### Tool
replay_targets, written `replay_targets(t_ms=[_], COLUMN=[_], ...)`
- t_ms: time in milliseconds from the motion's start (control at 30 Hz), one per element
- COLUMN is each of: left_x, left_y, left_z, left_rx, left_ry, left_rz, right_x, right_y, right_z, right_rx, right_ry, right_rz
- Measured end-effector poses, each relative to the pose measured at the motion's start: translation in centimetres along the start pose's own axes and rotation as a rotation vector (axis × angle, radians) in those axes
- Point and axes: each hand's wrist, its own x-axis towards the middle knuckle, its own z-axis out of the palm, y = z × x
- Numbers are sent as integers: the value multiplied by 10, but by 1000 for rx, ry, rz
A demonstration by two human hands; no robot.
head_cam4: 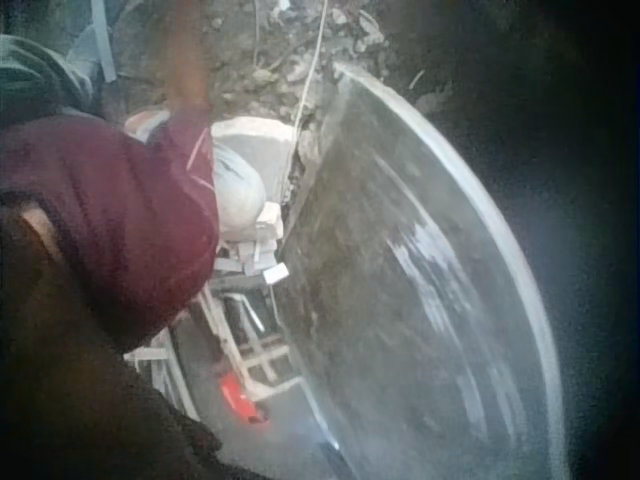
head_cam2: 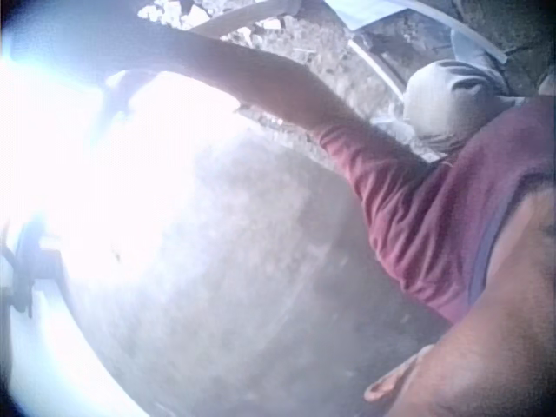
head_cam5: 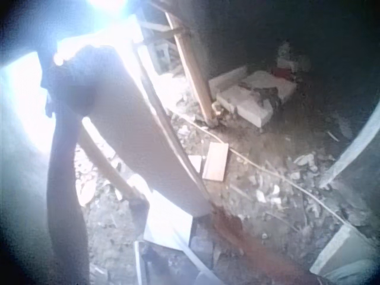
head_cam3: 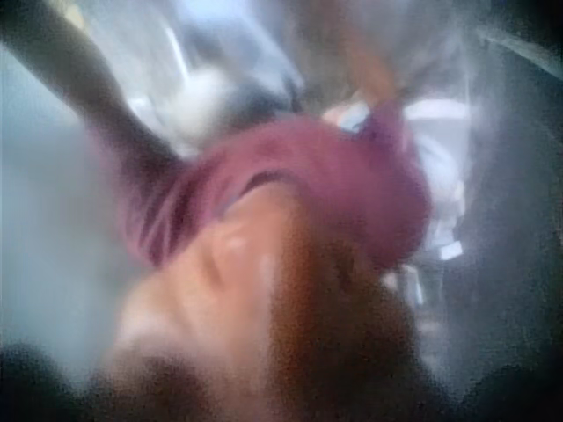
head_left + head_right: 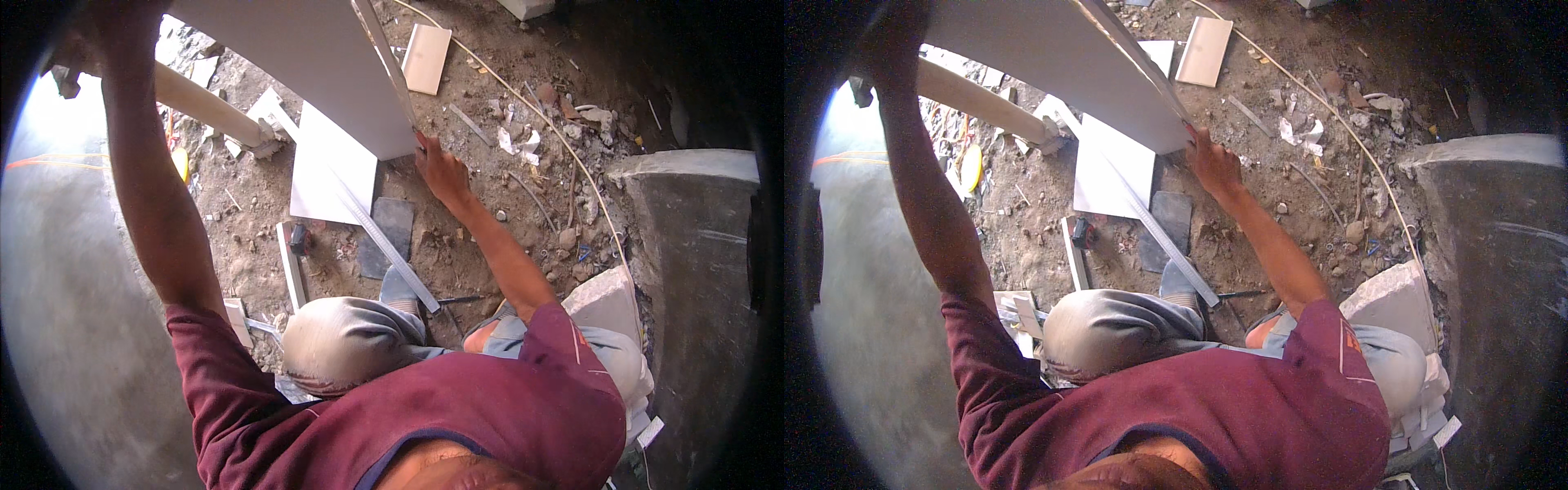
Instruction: The person measures and marks white plastic sheets with a ruler and pencil, then uses a utility knife to cut them into smaller pieces. The person repeats this process for multiple sheets, stacking the cut pieces aside.
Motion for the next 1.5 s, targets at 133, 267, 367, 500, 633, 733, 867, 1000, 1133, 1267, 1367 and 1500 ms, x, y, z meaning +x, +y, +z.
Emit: replay_targets(t_ms=[133,267,367,500,633,733,867,1000,1133,1267,1367,1500], left_x=[7,-8,-8,9,-1,-7,11,6,-6,-13,-18,-21], left_y=[16,10,8,22,16,9,25,47,51,57,49,38], left_z=[13,7,3,11,11,-9,-16,-8,-19,-18,-19,-7], left_rx=[-11,12,20,-26,-54,-24,-52,-131,-140,-146,-122,-105], left_ry=[7,-10,-13,25,-9,-48,-29,-23,-46,-34,-36,-25], left_rz=[27,5,-16,7,-17,2,42,72,90,90,74,22], right_x=[-32,-44,-48,-49,-64,-79,-57,1,41,55,55,39], right_y=[41,19,14,69,74,8,-54,-97,-183,-227,-240,-223], right_z=[21,1,6,48,37,5,-58,-175,-272,-312,-311,-289], right_rx=[-36,86,72,-42,407,1225,1313,636,443,286,208,187], right_ry=[17,-358,-301,-4,-269,-158,218,317,242,272,263,172], right_rz=[16,259,264,128,442,788,722,164,-154,-274,-287,-203])
